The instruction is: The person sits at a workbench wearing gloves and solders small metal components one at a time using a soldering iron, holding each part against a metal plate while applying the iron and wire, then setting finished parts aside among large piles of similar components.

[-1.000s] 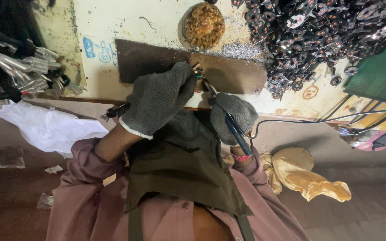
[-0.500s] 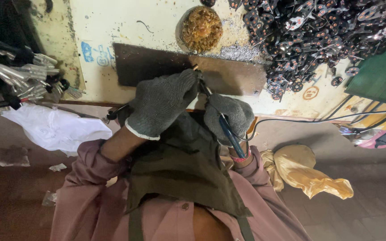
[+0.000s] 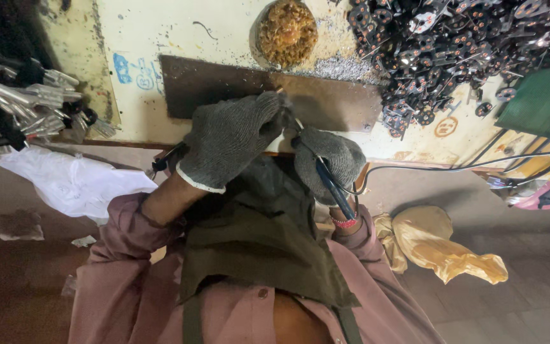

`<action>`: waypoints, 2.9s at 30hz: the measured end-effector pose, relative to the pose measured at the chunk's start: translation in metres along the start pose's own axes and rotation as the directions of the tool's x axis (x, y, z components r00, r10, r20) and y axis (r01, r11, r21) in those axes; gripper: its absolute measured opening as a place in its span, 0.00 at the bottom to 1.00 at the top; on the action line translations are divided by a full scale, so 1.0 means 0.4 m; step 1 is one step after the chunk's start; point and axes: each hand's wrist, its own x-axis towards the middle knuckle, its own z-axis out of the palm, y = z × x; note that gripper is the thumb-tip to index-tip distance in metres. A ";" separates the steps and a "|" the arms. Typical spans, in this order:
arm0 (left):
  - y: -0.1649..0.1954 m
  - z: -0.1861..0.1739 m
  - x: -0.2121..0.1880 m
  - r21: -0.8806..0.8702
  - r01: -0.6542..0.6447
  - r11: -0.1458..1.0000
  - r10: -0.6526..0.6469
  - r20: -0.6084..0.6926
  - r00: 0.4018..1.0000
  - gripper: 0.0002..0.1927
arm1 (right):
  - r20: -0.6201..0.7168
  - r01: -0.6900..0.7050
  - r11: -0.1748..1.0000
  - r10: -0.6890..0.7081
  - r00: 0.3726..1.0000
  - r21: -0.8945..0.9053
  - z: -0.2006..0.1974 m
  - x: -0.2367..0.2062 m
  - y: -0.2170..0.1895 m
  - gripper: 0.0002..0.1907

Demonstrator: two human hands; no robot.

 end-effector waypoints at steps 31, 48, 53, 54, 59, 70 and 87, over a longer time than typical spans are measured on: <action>0.005 -0.017 0.026 -0.022 0.024 0.999 -0.024 0.001 1.000 0.04 | 0.022 0.114 0.982 -0.118 0.993 0.151 -0.002 0.057 -0.003 0.17; -0.002 -0.013 0.015 -0.073 0.022 0.997 -0.022 -0.001 1.000 0.09 | 0.010 0.192 0.980 -0.193 0.981 0.056 0.001 0.063 -0.012 0.17; 0.003 -0.020 0.019 -0.055 0.019 0.998 -0.019 0.010 1.000 0.05 | -0.019 0.106 0.973 -0.104 0.994 0.206 -0.006 0.050 -0.021 0.09; 0.005 -0.027 0.019 -0.057 0.023 0.998 -0.022 0.010 1.000 0.05 | -0.075 -0.074 0.955 0.099 0.992 0.287 -0.011 0.045 -0.028 0.06; 0.017 -0.081 0.012 -0.105 0.066 0.992 -0.057 0.087 0.995 0.05 | -0.479 0.078 0.888 0.169 0.861 0.453 -0.032 0.041 -0.076 0.13; 0.027 -0.047 0.034 -0.082 0.087 0.993 -0.079 0.101 0.992 0.04 | -0.150 0.047 0.998 -0.041 0.988 0.037 -0.001 0.061 -0.098 0.14; 0.041 -0.021 0.029 -0.091 0.231 0.969 -0.220 0.118 0.968 0.10 | -0.200 -0.109 0.972 0.152 0.968 0.209 0.094 -0.011 -0.037 0.18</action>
